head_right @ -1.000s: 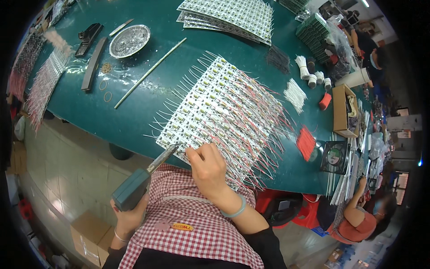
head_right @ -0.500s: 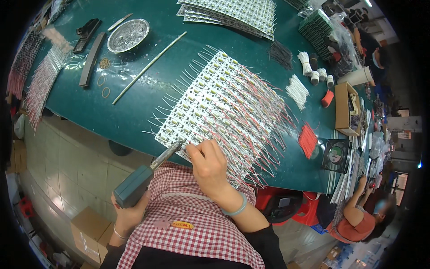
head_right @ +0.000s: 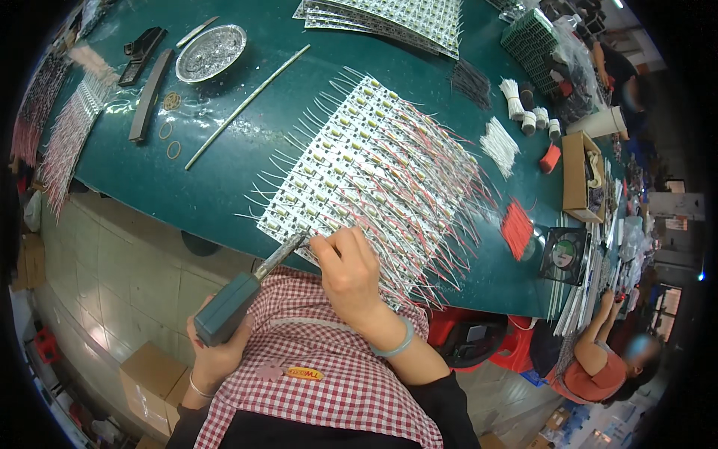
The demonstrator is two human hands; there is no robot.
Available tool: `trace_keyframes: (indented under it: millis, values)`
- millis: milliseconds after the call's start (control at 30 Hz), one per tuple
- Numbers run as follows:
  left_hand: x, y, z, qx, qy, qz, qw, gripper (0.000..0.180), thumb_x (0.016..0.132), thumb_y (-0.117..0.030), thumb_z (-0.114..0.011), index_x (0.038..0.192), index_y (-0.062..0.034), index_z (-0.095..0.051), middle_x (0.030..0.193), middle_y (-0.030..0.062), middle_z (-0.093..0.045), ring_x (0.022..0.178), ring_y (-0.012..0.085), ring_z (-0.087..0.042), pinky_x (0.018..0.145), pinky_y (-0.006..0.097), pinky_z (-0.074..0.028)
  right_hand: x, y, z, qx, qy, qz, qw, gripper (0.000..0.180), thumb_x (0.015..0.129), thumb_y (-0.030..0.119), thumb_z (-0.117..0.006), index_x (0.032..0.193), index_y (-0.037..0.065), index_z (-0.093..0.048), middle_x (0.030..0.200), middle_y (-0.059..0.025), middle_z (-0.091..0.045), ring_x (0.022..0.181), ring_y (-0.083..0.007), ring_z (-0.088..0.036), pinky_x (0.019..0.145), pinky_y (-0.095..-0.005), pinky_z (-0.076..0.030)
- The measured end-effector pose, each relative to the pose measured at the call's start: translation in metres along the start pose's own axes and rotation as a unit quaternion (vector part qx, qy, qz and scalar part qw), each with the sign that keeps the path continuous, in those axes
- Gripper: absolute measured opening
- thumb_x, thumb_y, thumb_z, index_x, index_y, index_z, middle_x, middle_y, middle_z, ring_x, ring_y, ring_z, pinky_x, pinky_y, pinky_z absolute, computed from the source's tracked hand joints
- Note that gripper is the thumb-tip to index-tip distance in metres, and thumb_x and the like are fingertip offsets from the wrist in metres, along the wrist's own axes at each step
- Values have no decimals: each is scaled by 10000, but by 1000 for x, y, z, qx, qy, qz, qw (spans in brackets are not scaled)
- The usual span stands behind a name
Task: The person uses a soldering iron to attach red and white wires to a grid of LED modules on a green workbench. They repeatedly pick up wires, position them on the board, and apply the soldering iron to secure the connections. The person also uses a metal rod to adjust the wires on the board.
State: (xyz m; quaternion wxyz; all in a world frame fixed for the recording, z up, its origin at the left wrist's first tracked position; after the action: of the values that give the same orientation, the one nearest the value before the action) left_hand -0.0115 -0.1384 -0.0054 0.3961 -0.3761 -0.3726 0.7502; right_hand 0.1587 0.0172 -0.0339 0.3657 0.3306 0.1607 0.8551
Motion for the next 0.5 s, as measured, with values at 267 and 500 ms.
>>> trace_keyframes:
  millis: [267,500]
  values:
    - [4,-5,2,18,-43,-148,988,152,736,39,-726,877,28,-671,800,101,-633,624,184,-615,566,278,-482,0,0,-1,-5,0,-4,1000,196,738,-28,-660,921,45,-660,750,-61,-484,700,-226,-523,569,-350,-440]
    - [4,-8,4,-9,-38,-131,991,186,732,52,-722,912,46,-676,831,116,-642,650,187,-624,580,279,-489,0,1,0,-9,2,-6,1000,192,737,-26,-661,915,45,-659,751,-63,-484,698,-230,-522,568,-352,-442]
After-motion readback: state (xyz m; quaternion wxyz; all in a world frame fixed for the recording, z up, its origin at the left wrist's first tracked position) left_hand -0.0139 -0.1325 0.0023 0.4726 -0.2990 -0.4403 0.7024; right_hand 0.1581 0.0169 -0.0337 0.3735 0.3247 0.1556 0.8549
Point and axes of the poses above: each hand's wrist, its own x-axis towards the middle knuckle, its own z-axis out of the back of the hand, y = z × x, the point moved 3 cm from there along x, towards the middle knuckle
